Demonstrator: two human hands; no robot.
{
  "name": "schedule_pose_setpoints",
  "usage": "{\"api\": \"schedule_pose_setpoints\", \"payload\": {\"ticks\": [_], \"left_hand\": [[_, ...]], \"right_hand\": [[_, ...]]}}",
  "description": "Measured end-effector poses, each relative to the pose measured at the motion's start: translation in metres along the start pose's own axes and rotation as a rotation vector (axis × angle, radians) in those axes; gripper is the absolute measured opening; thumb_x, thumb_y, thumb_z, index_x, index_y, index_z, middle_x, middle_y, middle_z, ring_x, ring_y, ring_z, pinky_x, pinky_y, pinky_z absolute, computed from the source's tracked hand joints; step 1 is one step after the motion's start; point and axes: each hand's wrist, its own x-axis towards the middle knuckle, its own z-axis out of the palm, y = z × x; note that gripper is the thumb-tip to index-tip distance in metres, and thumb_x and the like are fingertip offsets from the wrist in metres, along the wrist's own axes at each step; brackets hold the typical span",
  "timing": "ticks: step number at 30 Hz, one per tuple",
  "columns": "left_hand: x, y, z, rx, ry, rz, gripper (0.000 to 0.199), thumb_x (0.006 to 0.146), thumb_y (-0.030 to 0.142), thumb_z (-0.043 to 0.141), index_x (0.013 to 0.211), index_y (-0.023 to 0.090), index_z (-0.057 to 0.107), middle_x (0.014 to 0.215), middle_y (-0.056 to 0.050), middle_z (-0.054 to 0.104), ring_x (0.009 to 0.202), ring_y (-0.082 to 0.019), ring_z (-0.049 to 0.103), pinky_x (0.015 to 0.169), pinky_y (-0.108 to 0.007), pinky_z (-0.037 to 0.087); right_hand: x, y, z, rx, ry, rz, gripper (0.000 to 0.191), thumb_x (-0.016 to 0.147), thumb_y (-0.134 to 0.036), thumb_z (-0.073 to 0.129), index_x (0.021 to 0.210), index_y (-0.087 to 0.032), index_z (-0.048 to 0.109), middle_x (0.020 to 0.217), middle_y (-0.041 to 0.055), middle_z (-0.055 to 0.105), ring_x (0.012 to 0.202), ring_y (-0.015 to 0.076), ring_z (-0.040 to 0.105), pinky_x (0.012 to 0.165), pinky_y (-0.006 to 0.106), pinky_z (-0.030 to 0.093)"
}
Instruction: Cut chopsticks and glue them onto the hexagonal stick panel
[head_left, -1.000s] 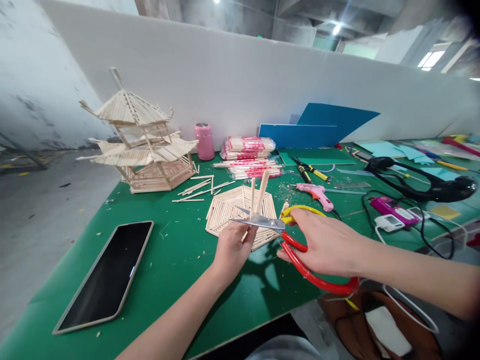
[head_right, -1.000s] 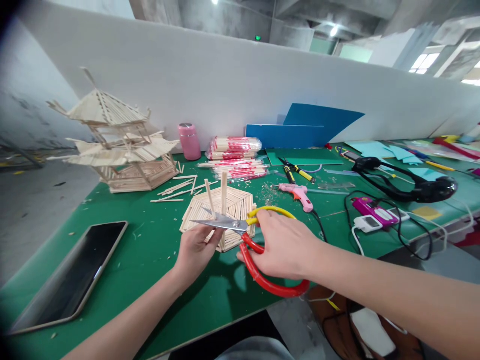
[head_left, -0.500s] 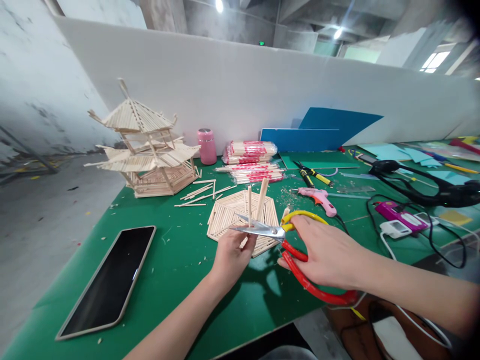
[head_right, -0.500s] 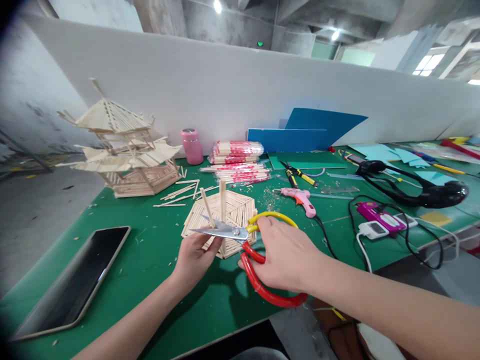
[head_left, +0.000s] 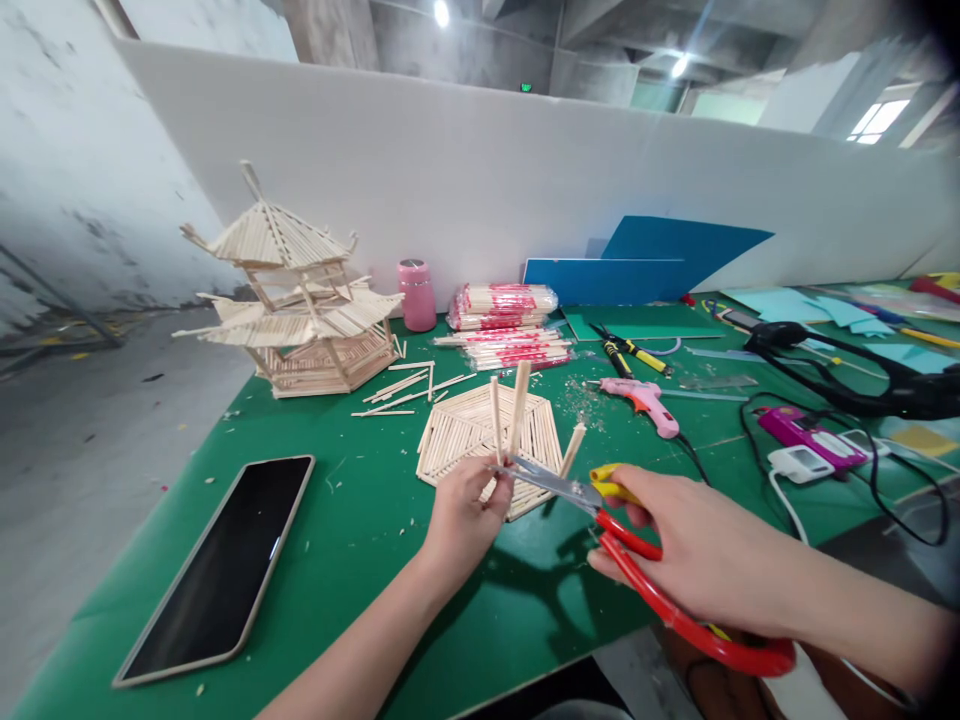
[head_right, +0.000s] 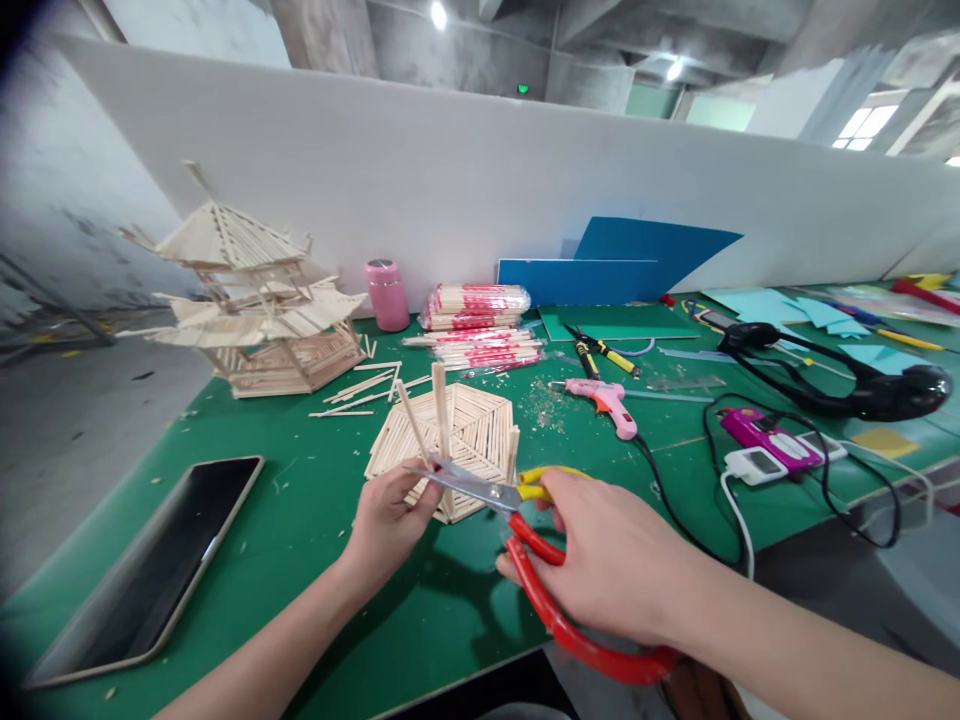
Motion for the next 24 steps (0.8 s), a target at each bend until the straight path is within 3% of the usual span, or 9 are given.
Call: {"api": "schedule_pose_setpoints", "payload": {"ticks": [3,6,9,14,17,18,21,24], "left_hand": [[0.000,0.001,0.000,-0.010,0.000,-0.048,0.011,0.073,0.016,0.050,0.072,0.015,0.061,0.065,-0.004,0.066,0.059,-0.015,0.062,0.056,-0.023,0.048],[0.001,0.003,-0.001,-0.031,-0.013,-0.086,0.010,0.073,0.018,0.052,0.069,0.015,0.060,0.062,-0.002,0.065,0.056,-0.014,0.061,0.054,-0.021,0.047],[0.002,0.006,-0.002,-0.060,-0.036,-0.127,0.010,0.074,0.018,0.052,0.069,0.015,0.060,0.062,-0.001,0.064,0.058,-0.014,0.061,0.055,-0.021,0.047],[0.003,0.007,-0.003,-0.106,-0.060,-0.172,0.011,0.074,0.020,0.052,0.069,0.016,0.060,0.064,-0.001,0.065,0.061,-0.014,0.060,0.057,-0.022,0.047],[0.003,0.007,-0.003,-0.142,-0.081,-0.178,0.013,0.076,0.021,0.050,0.071,0.016,0.060,0.068,-0.002,0.066,0.063,-0.015,0.061,0.060,-0.024,0.047],[0.003,0.007,-0.003,-0.155,-0.095,-0.184,0.014,0.077,0.022,0.049,0.072,0.016,0.060,0.070,-0.003,0.066,0.065,-0.015,0.061,0.061,-0.024,0.047],[0.003,0.008,-0.006,-0.162,-0.135,-0.186,0.019,0.080,0.024,0.045,0.072,0.016,0.059,0.073,-0.004,0.065,0.072,-0.017,0.061,0.065,-0.026,0.047],[0.004,0.010,-0.008,-0.120,-0.152,-0.158,0.021,0.081,0.025,0.043,0.072,0.016,0.059,0.068,-0.004,0.063,0.068,-0.016,0.060,0.063,-0.025,0.046]], "right_hand": [[-0.011,0.014,0.006,0.169,0.033,0.032,0.028,0.070,-0.046,0.053,0.082,-0.022,0.048,0.062,-0.0021,0.056,0.052,0.0142,0.053,0.046,0.023,0.040],[-0.010,0.039,0.017,0.274,0.184,0.074,0.024,0.077,-0.041,0.045,0.089,-0.020,0.046,0.069,0.0001,0.058,0.058,0.0151,0.056,0.051,0.023,0.043],[0.006,0.070,0.024,0.126,0.213,0.102,0.021,0.076,-0.037,0.045,0.085,-0.018,0.048,0.072,0.0028,0.061,0.063,0.0181,0.058,0.056,0.027,0.045],[0.034,0.098,0.016,-0.316,0.150,0.061,0.040,0.071,-0.044,0.049,0.096,-0.013,0.055,0.081,0.0112,0.062,0.073,0.0264,0.059,0.060,0.035,0.043],[0.039,0.080,-0.005,-0.469,0.116,0.072,0.038,0.072,-0.050,0.044,0.078,-0.016,0.061,0.068,0.0103,0.062,0.061,0.0271,0.059,0.049,0.033,0.040],[0.039,0.067,-0.013,-0.481,0.189,0.065,0.037,0.074,-0.049,0.042,0.076,-0.017,0.061,0.067,0.0090,0.062,0.060,0.0263,0.059,0.048,0.033,0.039],[0.040,0.018,-0.035,-0.226,0.461,-0.196,0.028,0.081,-0.039,0.040,0.093,-0.019,0.056,0.078,0.0046,0.061,0.068,0.0187,0.057,0.058,0.029,0.042],[0.046,-0.028,-0.045,0.064,0.475,-0.462,0.028,0.083,-0.033,0.042,0.107,-0.020,0.049,0.096,0.0045,0.057,0.084,0.0163,0.054,0.072,0.027,0.042]]}}
